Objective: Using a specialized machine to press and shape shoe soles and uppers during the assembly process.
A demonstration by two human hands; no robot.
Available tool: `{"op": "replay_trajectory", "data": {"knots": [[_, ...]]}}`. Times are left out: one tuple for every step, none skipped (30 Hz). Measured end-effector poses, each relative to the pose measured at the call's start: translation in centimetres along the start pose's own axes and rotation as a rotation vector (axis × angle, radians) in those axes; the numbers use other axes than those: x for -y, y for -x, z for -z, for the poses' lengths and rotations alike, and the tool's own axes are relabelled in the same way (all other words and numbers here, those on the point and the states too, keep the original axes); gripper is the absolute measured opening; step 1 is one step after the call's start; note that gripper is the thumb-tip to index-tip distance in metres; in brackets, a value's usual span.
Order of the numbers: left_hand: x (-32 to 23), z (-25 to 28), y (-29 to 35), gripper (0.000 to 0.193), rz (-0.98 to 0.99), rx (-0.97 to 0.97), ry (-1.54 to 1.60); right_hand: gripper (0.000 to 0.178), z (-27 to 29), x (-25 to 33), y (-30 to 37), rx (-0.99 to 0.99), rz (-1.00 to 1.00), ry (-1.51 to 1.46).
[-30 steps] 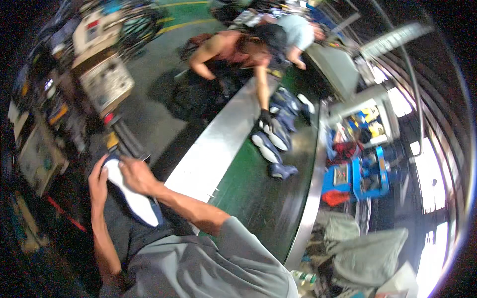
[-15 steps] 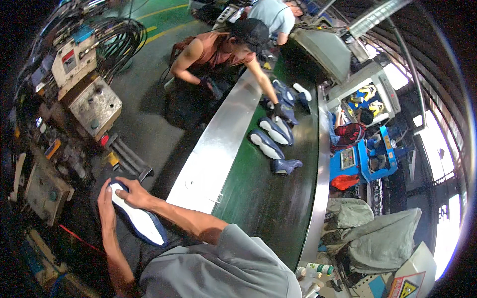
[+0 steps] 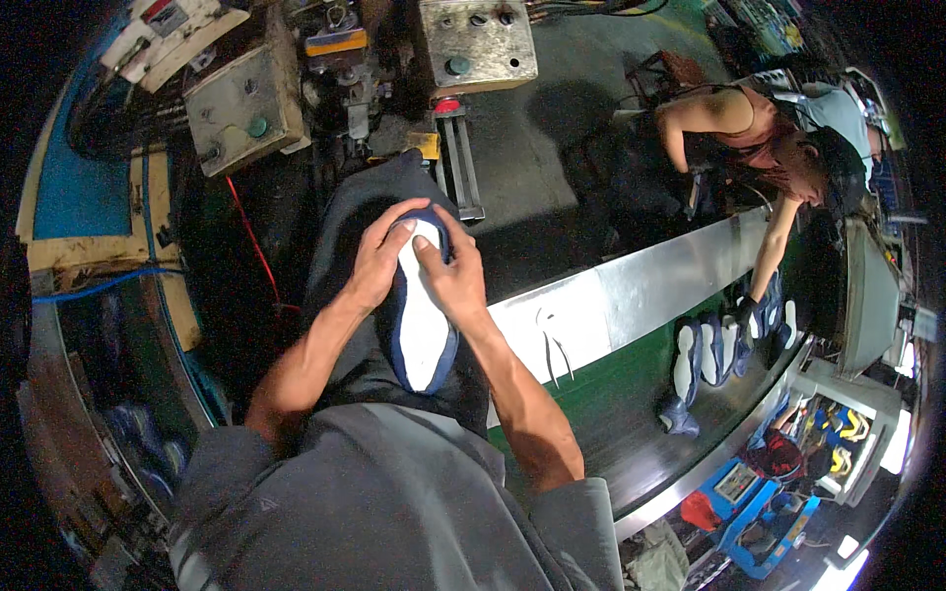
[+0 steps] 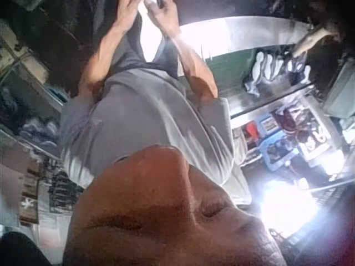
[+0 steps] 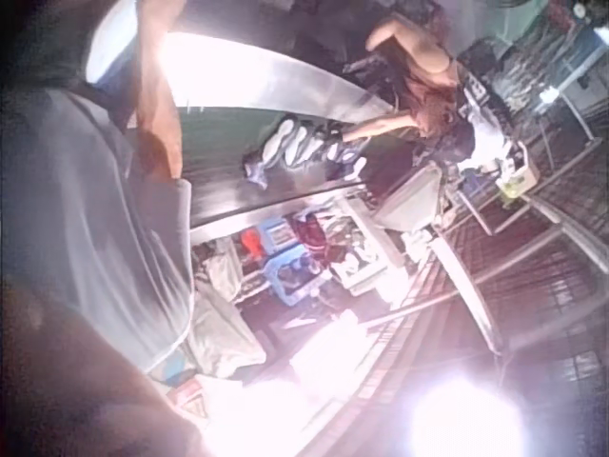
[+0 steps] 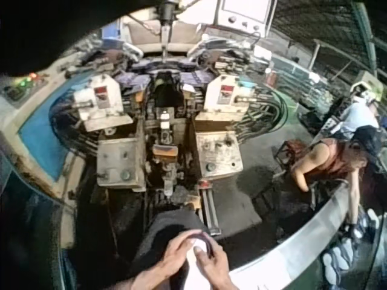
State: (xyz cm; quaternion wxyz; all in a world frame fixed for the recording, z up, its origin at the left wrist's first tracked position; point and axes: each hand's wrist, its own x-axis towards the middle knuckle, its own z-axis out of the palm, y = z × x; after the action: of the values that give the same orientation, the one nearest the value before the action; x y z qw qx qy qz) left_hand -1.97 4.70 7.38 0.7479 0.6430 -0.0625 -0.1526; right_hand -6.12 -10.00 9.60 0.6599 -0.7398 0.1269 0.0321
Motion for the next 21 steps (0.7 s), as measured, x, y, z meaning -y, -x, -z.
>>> {"op": "replay_trajectory", "data": {"knots": [[-0.3, 0.0, 0.5, 0.043, 0.065, 0.053, 0.155, 0.067, 0.7, 0.0, 0.9, 0.074, -0.106, -0.099], [0.4, 0.5, 0.6, 0.053, 0.162, 0.179, 0.407, 0.069, 1.5, -0.7, 1.3, 0.092, -0.124, -0.331], [1.0, 1.0, 1.1, 0.06, 0.204, 0.257, 0.796, 0.072, 1.8, -1.5, 1.6, 0.113, -0.151, -0.569], [1.8, 1.1, 1.7, 0.062, 0.255, 0.247, 0.895, 0.072, 2.1, -2.4, 2.0, 0.133, -0.234, -0.848], [1.8, 0.9, 2.4, 0.065, 0.308, 0.237, 0.994, 0.072, 2.3, -1.8, 2.3, 0.134, -0.281, -0.889], [2.1, 0.4, 3.0, 0.065, 0.302, 0.178, 0.799, 0.071, 2.0, -2.1, 2.4, 0.123, -0.22, -0.721], [2.3, -0.1, 3.5, 0.066, 0.297, 0.121, 0.603, 0.07, 1.7, -2.4, 2.5, 0.111, -0.159, -0.553], [2.4, -0.1, 3.5, 0.066, 0.27, 0.136, 0.51, 0.07, 1.6, -2.4, 2.6, 0.117, -0.169, -0.558], [2.5, -0.3, 4.0, 0.066, 0.278, 0.127, 0.508, 0.07, 1.7, -2.3, 2.8, 0.081, -0.135, -0.313], [2.6, -0.6, 4.6, 0.065, 0.206, 0.076, 0.259, 0.07, 1.6, -2.4, 3.1, 0.046, -0.098, -0.067], [2.4, -1.0, 4.5, 0.064, 0.122, 0.031, 0.013, 0.07, 1.6, -2.5, 2.9, 0.048, -0.095, -0.067], [2.5, -1.6, 4.6, 0.063, 0.068, -0.018, -0.074, 0.068, 1.5, -2.5, 2.7, 0.046, -0.064, 0.043], [2.9, -1.8, 4.6, 0.063, 0.064, -0.019, -0.072, 0.067, 1.5, -2.6, 2.6, 0.044, -0.033, 0.153], [3.4, -2.1, 4.1, 0.062, 0.063, -0.043, -0.083, 0.067, 1.7, -2.4, 2.3, 0.035, -0.052, 0.117], [2.9, -1.9, 3.6, 0.061, 0.042, -0.081, -0.105, 0.07, 1.3, -0.5, 2.4, 0.057, -0.041, 0.14], [2.3, -2.0, 3.4, 0.061, 0.067, -0.135, -0.124, 0.074, 1.0, 1.3, 3.2, 0.078, -0.031, 0.163], [2.3, -2.7, 2.8, 0.061, 0.041, -0.19, -0.143, 0.089, 1.7, -0.6, 4.6, 0.032, 0.156, 0.336], [2.8, -2.0, 2.4, 0.06, 0.096, -0.261, -0.168, 0.1, 0.7, 1.9, 7.1, 0.064, 0.226, 0.577], [2.9, -1.7, 2.3, 0.059, 0.151, -0.325, -0.183, 0.104, 0.3, 4.2, 9.6, 0.12, 0.179, 0.711], [1.7, -2.0, 1.6, 0.059, 0.227, -0.326, -0.15, 0.108, 0.8, 4.5, 11.7, 0.188, 0.244, 0.978], [0.7, -1.6, 0.8, 0.058, 0.304, -0.326, -0.123, 0.097, 0.3, 4.6, 12.9, 0.206, 0.207, 0.995]]}}
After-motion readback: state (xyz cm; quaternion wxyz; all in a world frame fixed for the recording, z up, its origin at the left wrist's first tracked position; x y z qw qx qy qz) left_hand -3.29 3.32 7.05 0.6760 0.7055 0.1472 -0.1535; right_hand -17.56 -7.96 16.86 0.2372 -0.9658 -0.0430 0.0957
